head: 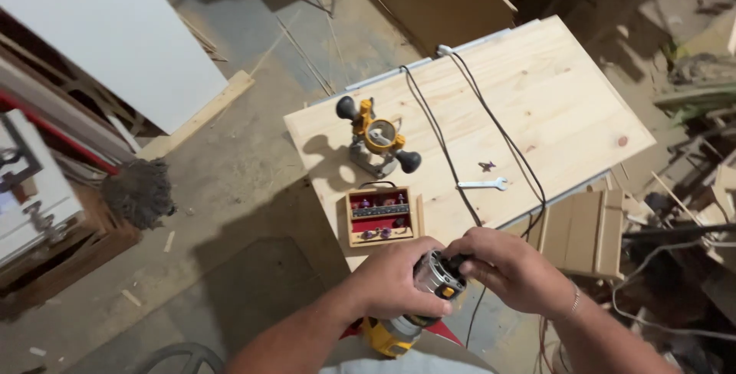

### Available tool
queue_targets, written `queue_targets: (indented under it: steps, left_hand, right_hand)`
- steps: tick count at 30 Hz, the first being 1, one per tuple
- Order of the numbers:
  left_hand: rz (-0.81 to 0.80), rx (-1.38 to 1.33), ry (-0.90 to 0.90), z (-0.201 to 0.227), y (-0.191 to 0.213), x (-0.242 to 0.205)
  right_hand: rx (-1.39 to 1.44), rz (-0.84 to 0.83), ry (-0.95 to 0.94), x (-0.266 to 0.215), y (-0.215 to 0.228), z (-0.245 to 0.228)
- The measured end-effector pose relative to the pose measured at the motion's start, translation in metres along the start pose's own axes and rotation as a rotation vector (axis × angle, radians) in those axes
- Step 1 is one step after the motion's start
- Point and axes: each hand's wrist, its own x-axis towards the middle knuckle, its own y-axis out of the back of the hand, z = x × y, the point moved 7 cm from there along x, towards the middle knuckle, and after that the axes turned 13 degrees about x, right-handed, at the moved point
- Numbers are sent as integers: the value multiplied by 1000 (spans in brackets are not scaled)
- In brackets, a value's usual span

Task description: Changing a router bit on a handheld wood router using a wrench and selecting a new bit from a storage case.

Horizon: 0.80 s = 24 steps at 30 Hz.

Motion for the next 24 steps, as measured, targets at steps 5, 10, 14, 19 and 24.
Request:
queue_targets:
  steps: [5, 10, 14, 19, 24]
  left_hand:
    - [-9, 3, 50, 9, 6, -28]
    - [308, -22, 54, 23, 2, -38]
    - [392, -48, 34, 43, -10, -51]
    - [552, -150, 11, 61, -21, -70]
    - [593, -273, 101, 68, -43, -76]
  right_hand:
    - [-161, -169, 41, 15, -8, -29]
    - [-336, -173, 21, 26, 10, -34]
    - [-538, -266, 97, 28, 17, -36]
    - [-389, -489, 224, 24, 18, -81]
    - [-452, -641, 192, 13, 16, -66]
